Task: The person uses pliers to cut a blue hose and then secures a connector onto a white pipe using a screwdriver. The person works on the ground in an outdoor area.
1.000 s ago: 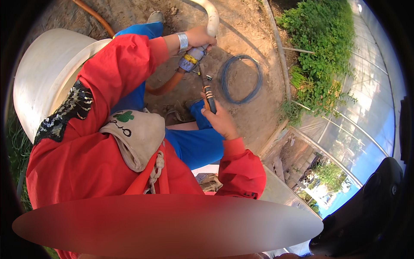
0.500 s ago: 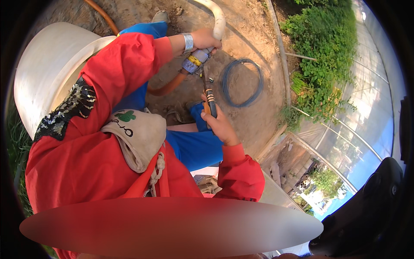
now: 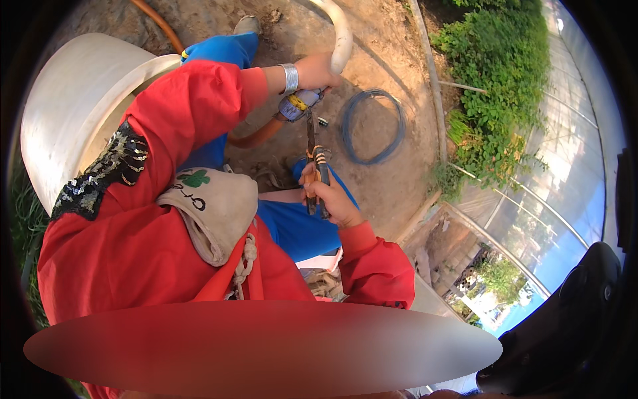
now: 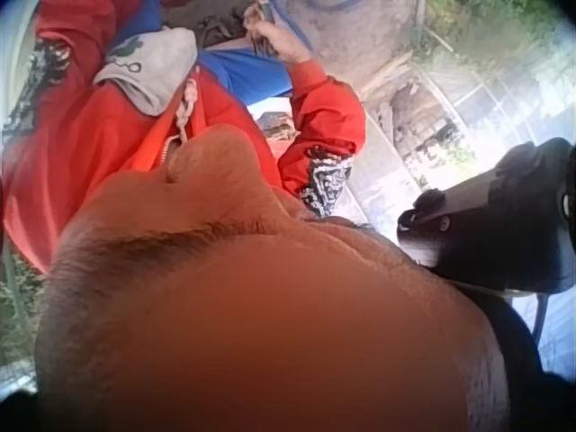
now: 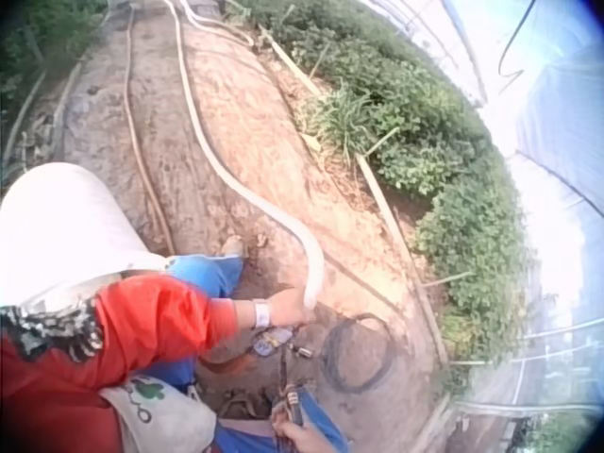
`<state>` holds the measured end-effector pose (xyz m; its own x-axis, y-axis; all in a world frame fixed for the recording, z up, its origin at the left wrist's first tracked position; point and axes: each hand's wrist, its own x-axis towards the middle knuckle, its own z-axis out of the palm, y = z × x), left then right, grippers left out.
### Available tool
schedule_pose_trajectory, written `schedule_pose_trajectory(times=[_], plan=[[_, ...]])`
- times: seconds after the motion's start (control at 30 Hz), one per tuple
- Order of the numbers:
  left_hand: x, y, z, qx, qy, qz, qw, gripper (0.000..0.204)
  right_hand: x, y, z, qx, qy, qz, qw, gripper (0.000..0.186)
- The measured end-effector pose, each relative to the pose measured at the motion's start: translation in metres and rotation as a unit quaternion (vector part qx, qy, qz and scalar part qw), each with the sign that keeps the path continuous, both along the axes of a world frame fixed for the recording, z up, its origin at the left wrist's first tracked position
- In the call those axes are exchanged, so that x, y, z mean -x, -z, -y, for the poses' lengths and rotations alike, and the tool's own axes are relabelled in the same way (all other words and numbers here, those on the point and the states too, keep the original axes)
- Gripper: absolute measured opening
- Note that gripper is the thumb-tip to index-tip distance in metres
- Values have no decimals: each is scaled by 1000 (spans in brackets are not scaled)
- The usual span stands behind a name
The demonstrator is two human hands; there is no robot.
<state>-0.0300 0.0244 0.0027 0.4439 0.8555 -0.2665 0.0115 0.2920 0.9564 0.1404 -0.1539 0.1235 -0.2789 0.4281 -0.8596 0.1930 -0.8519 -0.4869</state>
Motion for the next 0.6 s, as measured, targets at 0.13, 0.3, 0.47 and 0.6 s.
schedule_pose_trajectory(times=[0.13,0.3,0.47,0.6], plan=[[-3,-3,14,-58,26,-30,997,32,15,-1,18,81,-12,-82,993,15],[-5,0,32,-86,59,-45,994,43,28,-1,37,141,48,-181,972,15],[2,4,30,-74,98,-31,992,44,40,9,34,144,96,-275,946,20],[10,0,8,-34,80,-34,996,32,23,6,18,82,0,-108,991,43]])
